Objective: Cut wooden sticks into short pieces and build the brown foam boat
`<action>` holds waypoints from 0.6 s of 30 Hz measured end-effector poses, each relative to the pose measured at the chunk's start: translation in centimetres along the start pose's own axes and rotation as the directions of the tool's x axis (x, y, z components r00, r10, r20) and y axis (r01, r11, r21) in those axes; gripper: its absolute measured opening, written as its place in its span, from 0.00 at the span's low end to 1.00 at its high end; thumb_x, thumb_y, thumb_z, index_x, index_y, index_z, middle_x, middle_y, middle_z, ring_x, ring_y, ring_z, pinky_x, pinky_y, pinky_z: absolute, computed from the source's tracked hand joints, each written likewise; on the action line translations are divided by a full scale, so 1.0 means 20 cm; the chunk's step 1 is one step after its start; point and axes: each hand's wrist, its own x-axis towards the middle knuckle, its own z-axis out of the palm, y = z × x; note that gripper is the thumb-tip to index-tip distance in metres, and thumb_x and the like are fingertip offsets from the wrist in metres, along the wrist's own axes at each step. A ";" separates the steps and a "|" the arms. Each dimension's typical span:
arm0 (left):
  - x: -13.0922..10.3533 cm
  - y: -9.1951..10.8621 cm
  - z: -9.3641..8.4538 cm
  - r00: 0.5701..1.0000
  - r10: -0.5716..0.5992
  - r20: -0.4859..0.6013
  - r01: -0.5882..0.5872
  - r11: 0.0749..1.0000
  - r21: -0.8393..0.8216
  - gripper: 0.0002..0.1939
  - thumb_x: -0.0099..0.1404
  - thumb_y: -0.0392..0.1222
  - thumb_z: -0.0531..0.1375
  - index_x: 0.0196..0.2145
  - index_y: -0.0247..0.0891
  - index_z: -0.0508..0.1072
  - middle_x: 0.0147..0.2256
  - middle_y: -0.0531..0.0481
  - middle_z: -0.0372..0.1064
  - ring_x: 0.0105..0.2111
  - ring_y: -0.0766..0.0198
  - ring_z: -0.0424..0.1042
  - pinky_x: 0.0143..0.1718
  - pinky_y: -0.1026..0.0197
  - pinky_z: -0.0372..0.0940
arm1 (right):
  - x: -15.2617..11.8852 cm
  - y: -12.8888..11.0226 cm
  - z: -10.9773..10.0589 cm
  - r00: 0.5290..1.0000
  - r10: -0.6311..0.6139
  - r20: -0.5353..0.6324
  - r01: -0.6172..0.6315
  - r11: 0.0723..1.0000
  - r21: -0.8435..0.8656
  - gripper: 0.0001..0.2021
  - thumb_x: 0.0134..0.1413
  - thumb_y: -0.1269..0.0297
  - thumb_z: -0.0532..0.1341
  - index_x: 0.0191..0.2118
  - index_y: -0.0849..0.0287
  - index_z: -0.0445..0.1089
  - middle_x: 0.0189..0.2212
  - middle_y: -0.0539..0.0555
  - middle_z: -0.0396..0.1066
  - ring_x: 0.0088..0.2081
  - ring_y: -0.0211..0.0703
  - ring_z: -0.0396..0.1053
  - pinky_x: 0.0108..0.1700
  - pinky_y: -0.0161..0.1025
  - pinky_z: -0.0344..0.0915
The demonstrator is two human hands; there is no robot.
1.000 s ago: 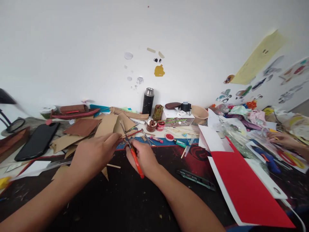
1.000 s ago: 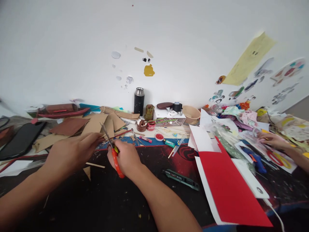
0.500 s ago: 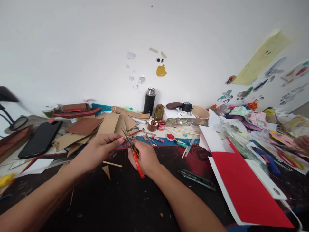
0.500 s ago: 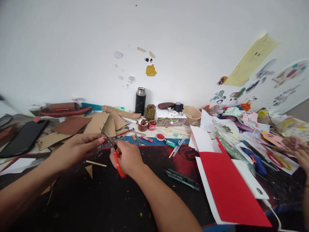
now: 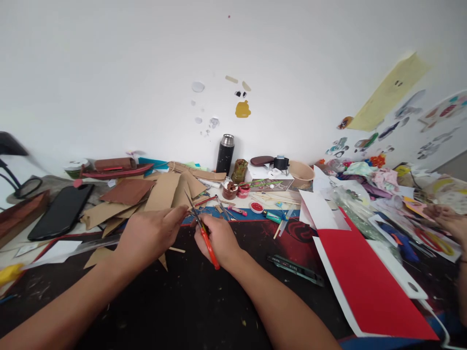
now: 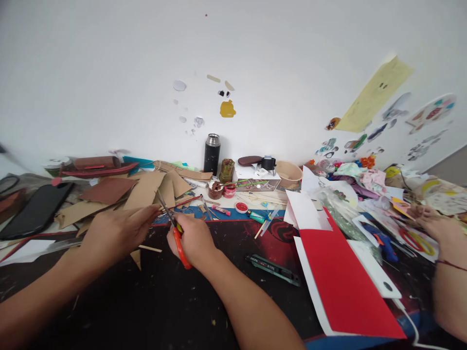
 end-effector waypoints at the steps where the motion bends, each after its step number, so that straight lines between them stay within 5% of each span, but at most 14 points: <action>1: 0.00 -0.01 0.01 1.000 0.021 -0.007 -0.021 0.999 0.026 0.19 0.73 0.42 0.50 0.42 0.43 0.83 0.28 0.43 0.80 0.25 0.52 0.77 0.26 0.58 0.57 | 0.00 0.00 0.01 1.000 -0.001 -0.009 0.001 1.000 0.017 0.11 0.57 0.74 0.62 0.41 0.55 0.78 0.33 0.51 0.79 0.35 0.44 0.76 0.40 0.35 0.68; 6: 0.01 0.00 0.01 0.998 -0.064 0.016 0.065 0.984 -0.165 0.22 0.75 0.50 0.50 0.42 0.40 0.83 0.27 0.44 0.80 0.24 0.54 0.77 0.27 0.59 0.59 | -0.01 0.01 0.02 1.000 -0.012 -0.015 0.013 0.999 0.050 0.11 0.60 0.73 0.60 0.43 0.56 0.78 0.34 0.52 0.80 0.34 0.44 0.77 0.41 0.36 0.69; 13: 0.05 0.06 -0.08 0.953 -0.208 0.222 0.302 0.735 -0.607 0.25 0.70 0.64 0.56 0.37 0.41 0.83 0.34 0.47 0.83 0.33 0.54 0.77 0.34 0.60 0.67 | -0.01 0.00 -0.02 0.999 -0.023 0.026 0.025 0.998 -0.061 0.10 0.56 0.75 0.62 0.41 0.55 0.75 0.34 0.51 0.78 0.36 0.45 0.75 0.42 0.36 0.67; 15: 0.06 0.07 -0.10 0.920 -0.232 0.315 0.388 0.638 -0.665 0.27 0.68 0.68 0.59 0.34 0.40 0.81 0.28 0.49 0.78 0.27 0.59 0.71 0.28 0.62 0.63 | 0.00 0.00 -0.04 0.998 -0.026 0.054 0.030 0.997 -0.074 0.10 0.57 0.74 0.61 0.41 0.55 0.75 0.34 0.52 0.78 0.36 0.46 0.74 0.41 0.37 0.67; 18: 0.07 0.06 -0.10 0.835 -0.213 0.508 0.549 0.389 -0.740 0.30 0.62 0.73 0.62 0.30 0.40 0.76 0.16 0.58 0.55 0.18 0.68 0.50 0.19 0.64 0.47 | 0.00 0.00 -0.05 0.995 -0.065 0.070 0.072 0.993 -0.097 0.13 0.58 0.73 0.61 0.46 0.55 0.75 0.37 0.54 0.78 0.39 0.48 0.76 0.43 0.39 0.68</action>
